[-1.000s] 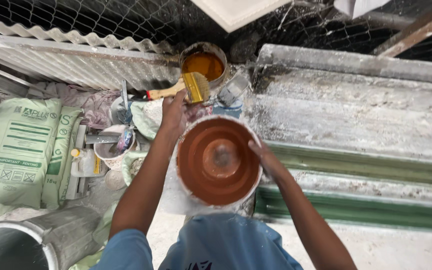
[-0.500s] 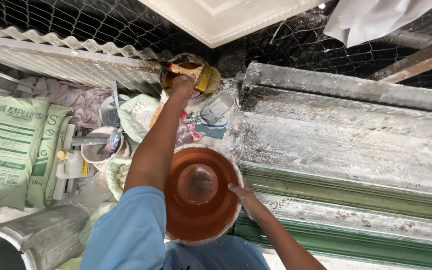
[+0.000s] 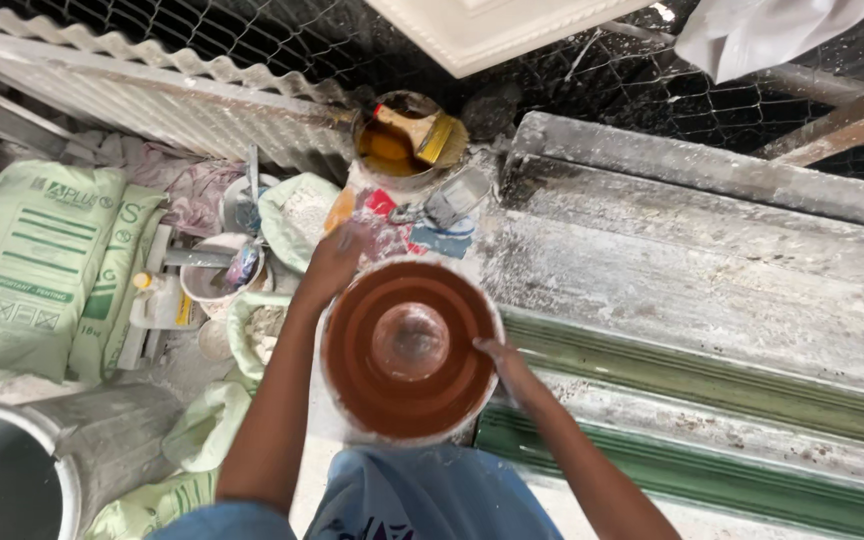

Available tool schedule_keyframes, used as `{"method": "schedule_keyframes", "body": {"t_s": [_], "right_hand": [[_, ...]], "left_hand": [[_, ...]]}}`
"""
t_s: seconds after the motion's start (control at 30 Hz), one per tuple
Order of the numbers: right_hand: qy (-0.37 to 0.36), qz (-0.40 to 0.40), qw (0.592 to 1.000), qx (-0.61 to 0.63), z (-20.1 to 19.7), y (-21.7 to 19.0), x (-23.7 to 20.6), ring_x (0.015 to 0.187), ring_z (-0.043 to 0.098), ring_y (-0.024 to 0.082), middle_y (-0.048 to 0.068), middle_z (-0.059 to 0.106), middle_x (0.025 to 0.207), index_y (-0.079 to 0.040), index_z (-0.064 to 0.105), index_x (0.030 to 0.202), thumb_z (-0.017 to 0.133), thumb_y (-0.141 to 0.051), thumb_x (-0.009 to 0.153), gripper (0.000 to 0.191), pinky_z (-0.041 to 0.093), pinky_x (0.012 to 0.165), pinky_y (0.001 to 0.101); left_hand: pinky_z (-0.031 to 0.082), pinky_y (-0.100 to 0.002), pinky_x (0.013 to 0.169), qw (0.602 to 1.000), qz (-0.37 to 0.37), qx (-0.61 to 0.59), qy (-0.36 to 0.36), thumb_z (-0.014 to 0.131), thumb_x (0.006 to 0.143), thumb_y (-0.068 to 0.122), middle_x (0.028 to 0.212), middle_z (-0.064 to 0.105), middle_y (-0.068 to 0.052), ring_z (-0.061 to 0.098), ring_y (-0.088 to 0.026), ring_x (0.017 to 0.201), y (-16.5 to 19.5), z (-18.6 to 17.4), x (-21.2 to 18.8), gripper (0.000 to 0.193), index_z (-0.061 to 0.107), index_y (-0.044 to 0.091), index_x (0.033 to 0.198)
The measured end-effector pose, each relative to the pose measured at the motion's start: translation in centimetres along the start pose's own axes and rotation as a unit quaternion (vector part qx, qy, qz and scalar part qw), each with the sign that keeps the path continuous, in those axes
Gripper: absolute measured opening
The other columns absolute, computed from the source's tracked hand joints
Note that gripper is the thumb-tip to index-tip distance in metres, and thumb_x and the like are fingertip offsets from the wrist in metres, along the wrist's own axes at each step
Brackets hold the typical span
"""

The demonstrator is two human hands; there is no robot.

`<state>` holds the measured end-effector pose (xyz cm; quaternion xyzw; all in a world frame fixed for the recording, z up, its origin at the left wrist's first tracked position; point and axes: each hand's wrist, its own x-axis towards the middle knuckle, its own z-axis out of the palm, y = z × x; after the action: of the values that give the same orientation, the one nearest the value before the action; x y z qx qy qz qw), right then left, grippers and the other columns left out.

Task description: The person scrapes dried plaster residue from the inside of a large terracotta pot using a small scraper, then brushes the interior with a hand brush. They carry the pot aside, pour water from a pink plastic cup into it, swirl and rinse the interior, and carry the rinsed pot away.

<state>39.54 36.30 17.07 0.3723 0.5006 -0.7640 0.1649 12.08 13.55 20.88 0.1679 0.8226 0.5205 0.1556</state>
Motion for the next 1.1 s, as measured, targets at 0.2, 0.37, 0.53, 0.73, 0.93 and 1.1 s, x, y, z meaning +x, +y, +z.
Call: {"method": "schedule_keyframes", "body": {"t_s": [0.2,0.37,0.53,0.73,0.93,1.1], "right_hand": [[0.073,0.036,0.995,-0.061,-1.0,-1.1,0.9,0.112,0.064,0.03,0.018,0.069,0.125,-0.006,0.059,0.132,0.054,-0.038,0.094,0.05,0.047,0.098,0.0467],[0.028,-0.079,0.996,0.015,0.9,0.8,-1.9,0.108,0.069,0.031,0.022,0.069,0.123,0.002,0.056,0.133,0.059,-0.027,0.094,0.049,0.052,0.1,0.0478],[0.086,-0.092,0.988,0.086,3.6,5.7,-9.9,0.111,0.066,0.03,0.02,0.065,0.125,-0.001,0.046,0.141,0.057,-0.019,0.093,0.053,0.053,0.101,0.0487],[0.13,-0.155,0.967,0.153,1.8,13.7,-20.7,0.123,0.06,0.031,0.02,0.058,0.138,-0.004,0.034,0.153,0.056,-0.013,0.087,0.07,0.051,0.104,0.0439],[0.203,-0.194,0.925,0.258,-4.1,23.2,-29.6,0.126,0.06,0.031,0.021,0.058,0.141,-0.002,0.035,0.153,0.06,-0.017,0.088,0.071,0.05,0.107,0.0433],[0.279,-0.29,0.847,0.348,-11.2,32.1,-37.6,0.136,0.051,0.028,0.015,0.052,0.149,-0.007,0.032,0.157,0.06,-0.034,0.093,0.075,0.042,0.112,0.0427]], "left_hand": [[0.046,-0.035,0.103,0.968,-0.108,-0.226,0.011,0.038,0.106,0.044,0.139,0.062,-0.009,0.057,-0.02,0.127,-2.0,-2.3,-15.8,0.056,0.054,0.004,0.143],[0.043,-0.035,0.108,0.986,0.079,-0.145,-0.002,0.039,0.112,0.043,0.133,0.065,-0.016,0.059,-0.025,0.124,-1.0,-2.8,-19.4,0.055,0.054,-0.001,0.14],[0.053,-0.037,0.091,0.998,0.028,-0.044,-0.046,0.04,0.11,0.043,0.105,0.071,-0.019,0.069,-0.029,0.099,1.5,-5.0,-21.8,0.05,0.06,0.0,0.127],[0.052,-0.042,0.087,0.985,0.094,0.039,-0.136,0.045,0.106,0.041,0.114,0.069,-0.022,0.068,-0.035,0.102,6.6,-1.2,-26.9,0.048,0.059,0.001,0.129],[0.052,-0.046,0.082,0.963,0.101,0.069,-0.24,0.049,0.104,0.04,0.103,0.071,-0.022,0.069,-0.039,0.093,10.8,9.9,-32.9,0.041,0.06,0.002,0.117],[0.052,-0.05,0.075,0.911,0.166,0.132,-0.354,0.049,0.103,0.039,0.092,0.07,-0.023,0.069,-0.043,0.086,14.6,23.5,-38.7,0.039,0.056,0.004,0.118]]}}
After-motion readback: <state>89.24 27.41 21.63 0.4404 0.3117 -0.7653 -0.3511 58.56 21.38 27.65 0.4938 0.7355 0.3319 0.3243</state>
